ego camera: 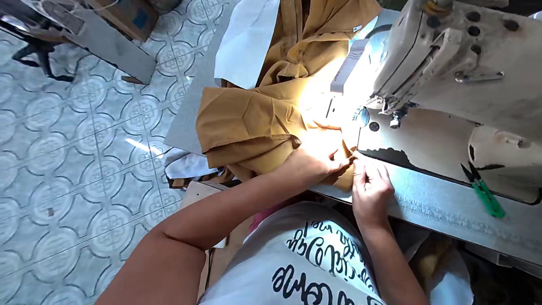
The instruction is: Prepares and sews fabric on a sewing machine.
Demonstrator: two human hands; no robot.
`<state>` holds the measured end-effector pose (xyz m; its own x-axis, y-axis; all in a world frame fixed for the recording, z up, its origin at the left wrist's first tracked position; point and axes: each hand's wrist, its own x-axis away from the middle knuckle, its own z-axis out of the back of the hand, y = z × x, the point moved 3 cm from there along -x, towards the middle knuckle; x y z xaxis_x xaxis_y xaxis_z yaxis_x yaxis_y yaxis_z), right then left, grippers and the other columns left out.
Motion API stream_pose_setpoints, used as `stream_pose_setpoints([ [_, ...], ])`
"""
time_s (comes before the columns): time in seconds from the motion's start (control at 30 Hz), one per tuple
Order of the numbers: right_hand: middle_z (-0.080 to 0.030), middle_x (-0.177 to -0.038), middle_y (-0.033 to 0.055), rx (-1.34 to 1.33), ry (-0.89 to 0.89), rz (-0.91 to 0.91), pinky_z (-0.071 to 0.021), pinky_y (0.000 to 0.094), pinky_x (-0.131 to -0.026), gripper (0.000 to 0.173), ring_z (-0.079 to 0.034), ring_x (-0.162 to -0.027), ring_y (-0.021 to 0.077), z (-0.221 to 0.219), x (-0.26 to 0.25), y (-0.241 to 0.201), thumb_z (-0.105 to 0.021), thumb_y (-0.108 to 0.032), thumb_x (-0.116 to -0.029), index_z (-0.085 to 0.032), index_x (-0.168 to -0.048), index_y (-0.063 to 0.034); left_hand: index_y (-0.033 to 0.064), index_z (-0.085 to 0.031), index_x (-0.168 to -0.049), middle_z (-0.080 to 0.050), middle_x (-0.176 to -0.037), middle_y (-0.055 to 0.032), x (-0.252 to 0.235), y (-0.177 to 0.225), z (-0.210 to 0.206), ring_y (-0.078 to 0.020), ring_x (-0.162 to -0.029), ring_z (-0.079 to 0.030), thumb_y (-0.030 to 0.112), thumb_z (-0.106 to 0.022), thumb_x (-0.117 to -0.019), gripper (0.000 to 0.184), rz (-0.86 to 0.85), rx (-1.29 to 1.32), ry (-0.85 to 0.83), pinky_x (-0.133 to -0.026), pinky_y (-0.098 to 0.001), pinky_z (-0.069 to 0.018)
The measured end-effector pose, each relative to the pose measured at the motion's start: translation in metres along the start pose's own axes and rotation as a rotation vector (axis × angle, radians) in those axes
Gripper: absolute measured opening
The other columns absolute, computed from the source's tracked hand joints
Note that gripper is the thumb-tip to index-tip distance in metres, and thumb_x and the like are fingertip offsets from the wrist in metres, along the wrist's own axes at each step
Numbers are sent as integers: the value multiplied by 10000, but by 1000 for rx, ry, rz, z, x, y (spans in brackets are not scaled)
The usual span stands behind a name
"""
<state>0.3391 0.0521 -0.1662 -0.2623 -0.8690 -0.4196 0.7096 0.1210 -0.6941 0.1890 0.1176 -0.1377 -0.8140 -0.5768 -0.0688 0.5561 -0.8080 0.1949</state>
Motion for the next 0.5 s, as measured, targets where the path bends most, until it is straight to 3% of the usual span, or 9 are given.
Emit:
stream_pose_setpoints([
  [0.03,-700,-1039,155,68,-50,8,-572,273,-839,196,-686,-960,196,-1,2,-4,-609,-105,-998,-772,-1040,-6,255,-726,-1242,-686,-1221,-145,0,-1,-1,-350,-1174,-636,22,-570,-981,384,3,-4,-22,-920,-516,-524],
  [0.13,-659,-1057,204,285,-143,41,-577,392,-828,254,-664,-987,325,-9,8,-14,-608,-168,-995,-771,-1136,-34,162,-764,-1133,-706,-1076,-116,3,-7,9,-312,-1065,-665,16,-562,-984,291,-67,61,21,-892,-475,-546],
  [0.23,-665,-1075,238,420,-164,73,-574,458,-831,317,-665,-1025,391,-15,10,-18,-608,-227,-997,-739,-1206,-27,90,-751,-996,-741,-1130,-81,-4,-13,24,-271,-1211,-654,59,-527,-1007,227,-110,97,137,-1033,-437,-517],
  [0.3,-668,-1122,221,453,-167,82,-568,465,-851,364,-657,-1072,387,-17,12,-19,-605,-278,-1003,-710,-1264,-46,107,-756,-1102,-714,-1229,-70,-15,-16,20,-235,-1253,-628,111,-497,-1036,267,-114,147,181,-1056,-385,-511],
  [0.37,-675,-1182,206,435,-200,109,-560,486,-858,437,-651,-1103,388,-13,15,-18,-598,-367,-1005,-705,-1299,-62,83,-728,-1233,-666,-1361,-118,-28,-25,8,-307,-1346,-569,157,-500,-1054,299,-138,218,183,-1119,-452,-452],
  [0.43,-705,-1197,197,385,-215,173,-580,486,-811,537,-678,-1074,390,-4,21,-14,-583,-508,-993,-732,-1269,-73,91,-726,-1262,-634,-1409,-138,-38,-40,-2,-358,-1384,-524,227,-510,-1054,330,-144,288,184,-1146,-504,-408],
  [0.5,-732,-1163,159,332,-217,246,-582,460,-815,466,-696,-1040,359,4,27,-8,-593,-494,-1000,-771,-1189,-106,116,-710,-1308,-619,-1434,-122,-42,-51,-8,-342,-1396,-510,261,-478,-1066,366,-139,322,176,-1158,-491,-385],
])
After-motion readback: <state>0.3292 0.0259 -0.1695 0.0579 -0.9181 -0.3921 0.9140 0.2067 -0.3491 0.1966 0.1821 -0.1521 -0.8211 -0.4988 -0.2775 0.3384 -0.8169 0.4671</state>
